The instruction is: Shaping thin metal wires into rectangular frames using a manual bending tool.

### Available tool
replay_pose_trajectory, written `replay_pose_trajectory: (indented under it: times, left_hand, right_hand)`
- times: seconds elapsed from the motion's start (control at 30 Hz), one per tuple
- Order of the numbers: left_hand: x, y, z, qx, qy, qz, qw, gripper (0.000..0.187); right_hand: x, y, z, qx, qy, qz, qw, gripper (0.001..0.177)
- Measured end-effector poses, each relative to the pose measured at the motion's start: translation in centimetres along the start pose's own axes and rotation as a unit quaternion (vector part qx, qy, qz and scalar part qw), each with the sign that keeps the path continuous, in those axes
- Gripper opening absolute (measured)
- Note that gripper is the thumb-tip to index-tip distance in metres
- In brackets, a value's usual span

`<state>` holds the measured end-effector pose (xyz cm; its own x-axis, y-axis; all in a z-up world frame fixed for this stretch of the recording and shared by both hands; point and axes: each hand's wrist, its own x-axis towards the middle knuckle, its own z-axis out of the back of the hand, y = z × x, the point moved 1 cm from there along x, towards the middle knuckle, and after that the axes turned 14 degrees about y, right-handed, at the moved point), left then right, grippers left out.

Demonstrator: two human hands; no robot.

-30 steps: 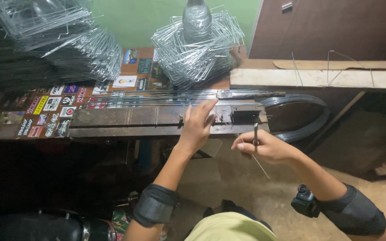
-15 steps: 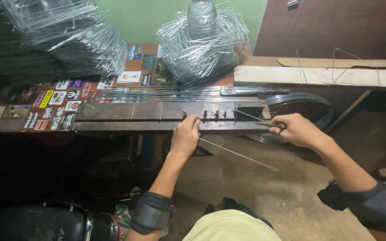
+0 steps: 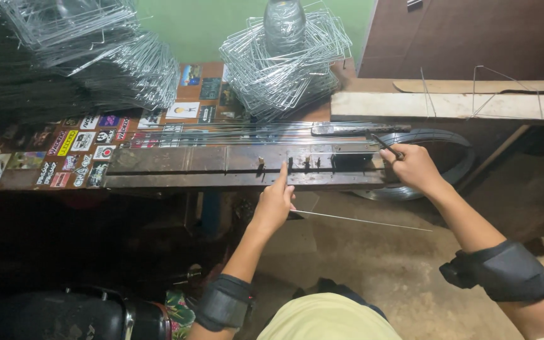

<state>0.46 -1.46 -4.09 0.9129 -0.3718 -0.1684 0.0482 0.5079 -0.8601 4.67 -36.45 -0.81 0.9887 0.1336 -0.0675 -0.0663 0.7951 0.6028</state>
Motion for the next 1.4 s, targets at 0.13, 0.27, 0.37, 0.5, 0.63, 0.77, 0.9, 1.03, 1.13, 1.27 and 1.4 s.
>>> replay_pose_trajectory:
  times: [0.13,0.27,0.37,0.5,0.63,0.77,0.9,1.03,1.13,1.27,1.4]
  left_hand:
    - [-0.4,-1.3,0.7,0.017,0.024,0.023,0.999,0.068]
    - [0.0,-0.5,0.8,0.109,0.044,0.047,0.992,0.07]
    - [-0.6,-1.9,2.0,0.194,0.011,0.043,0.98,0.067]
    - [-1.0,-2.4,3.0,0.19,-0.075,0.044,0.978,0.043]
    - [0.5,0.8,2.1,0.22,-0.115,0.006,0.969,0.037]
    - [1.4,1.8,1.7,0.31,-0.187,-0.093,0.928,0.04]
    - [2.0,2.1,1.6,0.304,-0.146,-0.117,0.934,0.043]
    - [2.2,1.8,1.5,0.302,-0.131,-0.107,0.938,0.043]
    - [2.4,2.1,1.1,0.355,-0.101,-0.066,0.927,0.044]
    - [2.6,3.2,0.1,0.345,-0.128,-0.078,0.927,0.046]
    - [2.5,3.3,0.1,0.293,-0.147,-0.098,0.94,0.045]
  right_hand:
    - [1.1,-1.6,-1.0,0.01,0.008,-0.015,1.0,0.03]
    - [2.0,-3.4,-2.0,0.039,0.018,-0.026,0.999,0.03]
    - [2.4,-3.9,-2.4,0.05,0.027,-0.03,0.998,0.031]
    - [3.0,-4.6,-2.4,0.038,0.043,-0.04,0.998,0.032]
    - [3.1,-4.5,-2.3,0.034,0.053,-0.062,0.996,0.034]
    - [3.1,-4.6,-2.5,0.034,0.037,-0.041,0.998,0.033]
    - [3.2,-5.6,-3.1,0.053,0.029,-0.062,0.996,0.032]
    - [2.8,-4.8,-3.2,0.057,0.014,-0.063,0.996,0.034]
    - [2.6,-4.0,-2.7,0.055,0.013,-0.032,0.998,0.036]
    - [2.2,-4.6,-1.1,0.059,0.021,-0.036,0.997,0.036]
    - [0.9,-3.8,1.8,0.0,0.066,-0.025,0.997,0.029]
